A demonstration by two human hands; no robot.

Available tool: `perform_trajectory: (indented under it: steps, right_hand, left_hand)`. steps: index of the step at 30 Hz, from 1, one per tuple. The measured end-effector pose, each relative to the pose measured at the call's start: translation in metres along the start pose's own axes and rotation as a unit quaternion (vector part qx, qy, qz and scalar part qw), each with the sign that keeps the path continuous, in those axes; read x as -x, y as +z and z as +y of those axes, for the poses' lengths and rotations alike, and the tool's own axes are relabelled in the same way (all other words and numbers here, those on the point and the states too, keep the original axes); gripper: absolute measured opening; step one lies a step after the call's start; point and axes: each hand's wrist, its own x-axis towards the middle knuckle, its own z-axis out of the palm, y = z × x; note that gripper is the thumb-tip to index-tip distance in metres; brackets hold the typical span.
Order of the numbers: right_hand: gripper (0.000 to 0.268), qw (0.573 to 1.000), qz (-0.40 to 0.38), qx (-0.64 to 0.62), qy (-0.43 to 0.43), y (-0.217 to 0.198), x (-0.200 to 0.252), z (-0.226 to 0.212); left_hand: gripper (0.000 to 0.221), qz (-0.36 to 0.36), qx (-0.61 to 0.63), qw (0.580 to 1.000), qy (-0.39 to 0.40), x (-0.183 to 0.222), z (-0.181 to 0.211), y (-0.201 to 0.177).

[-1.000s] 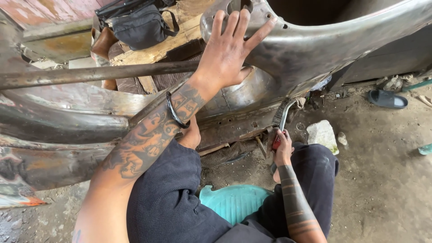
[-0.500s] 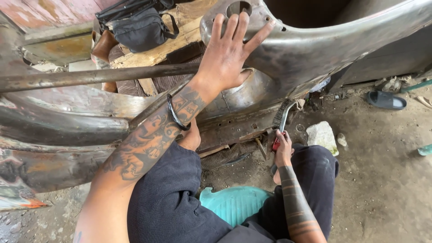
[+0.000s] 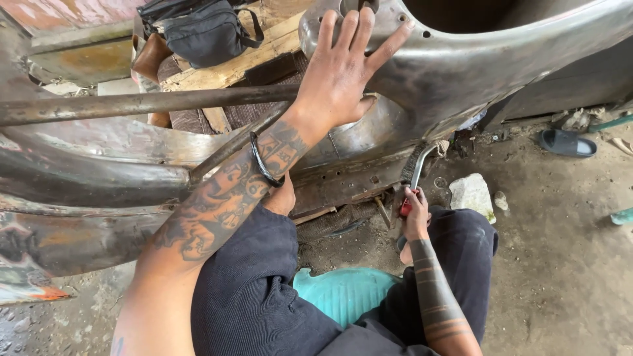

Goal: The person is using a wire brush to scrape rust and old paint off a metal motorcycle frame.

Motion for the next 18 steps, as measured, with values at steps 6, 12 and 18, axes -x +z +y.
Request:
perform_trajectory:
  steps: [6,12,18]
  right_hand:
    - [0.01,1.0,0.007,0.026,0.016,-0.011,-0.013,0.027]
    - [0.012,0.999,-0.037,-0.001,0.033,-0.006,-0.006,0.026]
    - [0.007,0.996,-0.084,-0.039,0.012,-0.004,-0.004,0.023]
  left_hand:
    - [0.125,0.004,-0.007,1.0,0.001,0.001,0.001,0.0]
    - [0.122,-0.015,-0.002,1.0,-0.002,0.002,0.002,-0.002]
    - [0.126,-0.023,-0.012,1.0,-0.002,0.002,0.003,0.0]
